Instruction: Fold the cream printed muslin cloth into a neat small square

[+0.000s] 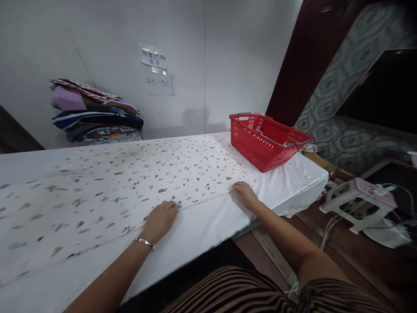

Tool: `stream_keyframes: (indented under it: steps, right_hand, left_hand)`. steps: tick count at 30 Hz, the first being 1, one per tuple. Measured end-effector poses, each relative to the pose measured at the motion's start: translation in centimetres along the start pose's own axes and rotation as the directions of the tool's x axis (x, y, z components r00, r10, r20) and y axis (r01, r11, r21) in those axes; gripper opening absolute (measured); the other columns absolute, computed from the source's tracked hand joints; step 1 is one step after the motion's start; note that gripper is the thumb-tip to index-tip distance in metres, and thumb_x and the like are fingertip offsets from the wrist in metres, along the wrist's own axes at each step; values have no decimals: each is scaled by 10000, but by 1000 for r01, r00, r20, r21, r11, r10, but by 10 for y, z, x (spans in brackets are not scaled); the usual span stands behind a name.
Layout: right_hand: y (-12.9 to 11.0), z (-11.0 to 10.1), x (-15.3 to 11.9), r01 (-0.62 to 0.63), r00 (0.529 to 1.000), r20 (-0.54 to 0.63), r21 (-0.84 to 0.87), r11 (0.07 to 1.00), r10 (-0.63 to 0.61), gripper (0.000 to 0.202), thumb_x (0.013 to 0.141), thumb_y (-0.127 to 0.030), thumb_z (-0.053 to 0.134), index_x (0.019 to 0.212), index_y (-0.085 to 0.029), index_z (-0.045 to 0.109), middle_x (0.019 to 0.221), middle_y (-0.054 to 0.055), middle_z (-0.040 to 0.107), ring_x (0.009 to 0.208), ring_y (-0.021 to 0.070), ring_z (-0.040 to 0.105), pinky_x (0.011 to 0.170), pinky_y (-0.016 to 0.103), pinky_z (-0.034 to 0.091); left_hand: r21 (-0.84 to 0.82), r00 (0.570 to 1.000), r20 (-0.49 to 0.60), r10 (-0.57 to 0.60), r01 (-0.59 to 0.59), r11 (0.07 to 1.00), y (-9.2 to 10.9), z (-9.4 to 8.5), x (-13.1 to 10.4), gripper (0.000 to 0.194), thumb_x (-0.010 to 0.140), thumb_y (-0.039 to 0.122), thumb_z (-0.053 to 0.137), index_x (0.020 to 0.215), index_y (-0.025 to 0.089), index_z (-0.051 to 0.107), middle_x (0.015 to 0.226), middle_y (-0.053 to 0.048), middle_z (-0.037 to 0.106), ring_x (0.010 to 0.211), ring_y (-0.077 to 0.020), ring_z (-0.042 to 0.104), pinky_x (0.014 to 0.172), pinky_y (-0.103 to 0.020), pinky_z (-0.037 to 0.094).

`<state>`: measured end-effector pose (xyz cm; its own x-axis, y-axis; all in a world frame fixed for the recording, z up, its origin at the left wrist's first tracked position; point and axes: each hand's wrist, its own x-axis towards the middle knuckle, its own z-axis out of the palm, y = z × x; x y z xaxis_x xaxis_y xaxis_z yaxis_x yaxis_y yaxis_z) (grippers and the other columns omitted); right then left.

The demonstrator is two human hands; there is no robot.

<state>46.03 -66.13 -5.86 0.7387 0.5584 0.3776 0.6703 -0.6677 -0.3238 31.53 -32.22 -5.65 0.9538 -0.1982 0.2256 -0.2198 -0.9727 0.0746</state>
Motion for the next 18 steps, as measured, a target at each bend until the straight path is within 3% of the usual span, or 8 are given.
stream_keyframes:
  steps: [2,4,6,9,13,16,18]
  right_hand:
    - [28,-21,-6,-274,962,-13,-97,957,274,259,864,-153,427,972,-153,662,1085,90,624,1033,182,522,919,281,363]
    - [52,-38,-5,-517,848,22,-181,836,529,278,865,-169,409,1001,-139,649,1098,105,620,1039,183,529,887,254,370]
    - [70,-49,1,-647,735,69,-225,728,674,274,855,-202,424,994,-129,648,1018,110,646,976,182,565,808,229,394]
    - [86,-53,15,-715,645,143,-235,659,751,244,816,-268,492,886,-116,669,779,87,666,790,169,607,666,207,410]
    - [94,-48,28,-769,546,246,-232,596,800,261,731,-341,603,644,-98,646,497,50,564,556,158,570,519,219,392]
    - [94,-44,32,-799,514,256,-204,565,819,254,674,-326,661,576,-97,611,422,28,504,471,151,527,464,231,379]
    - [93,-43,33,-813,518,240,-161,560,821,221,653,-287,671,558,-102,597,412,21,495,442,143,511,443,231,374]
  left_hand:
    - [26,1000,23,-2,2,1000,2,-1,2,305,873,208,357,984,183,639,989,-77,614,909,-216,533,780,-357,441]
    - [46,999,47,-4,2,999,5,-3,3,323,860,165,350,1015,177,632,1021,-81,610,925,-221,532,791,-362,440]
    - [47,998,68,4,-7,999,7,-4,5,352,850,127,338,1053,175,622,1056,-83,606,944,-221,529,811,-363,435]
    - [32,996,89,11,-14,999,7,-2,7,398,831,77,328,1106,165,602,1100,-92,594,974,-222,518,836,-362,427]
    - [19,996,92,-22,20,1000,7,1,10,447,794,20,332,1124,175,589,1114,-96,578,989,-219,505,833,-357,419]
    - [14,995,95,-34,33,999,9,1,11,430,791,15,336,1091,185,593,1074,-89,575,967,-211,500,823,-345,411]
    - [14,994,101,-42,41,999,10,0,11,411,788,12,340,1061,185,593,1046,-84,570,955,-205,495,821,-339,405]
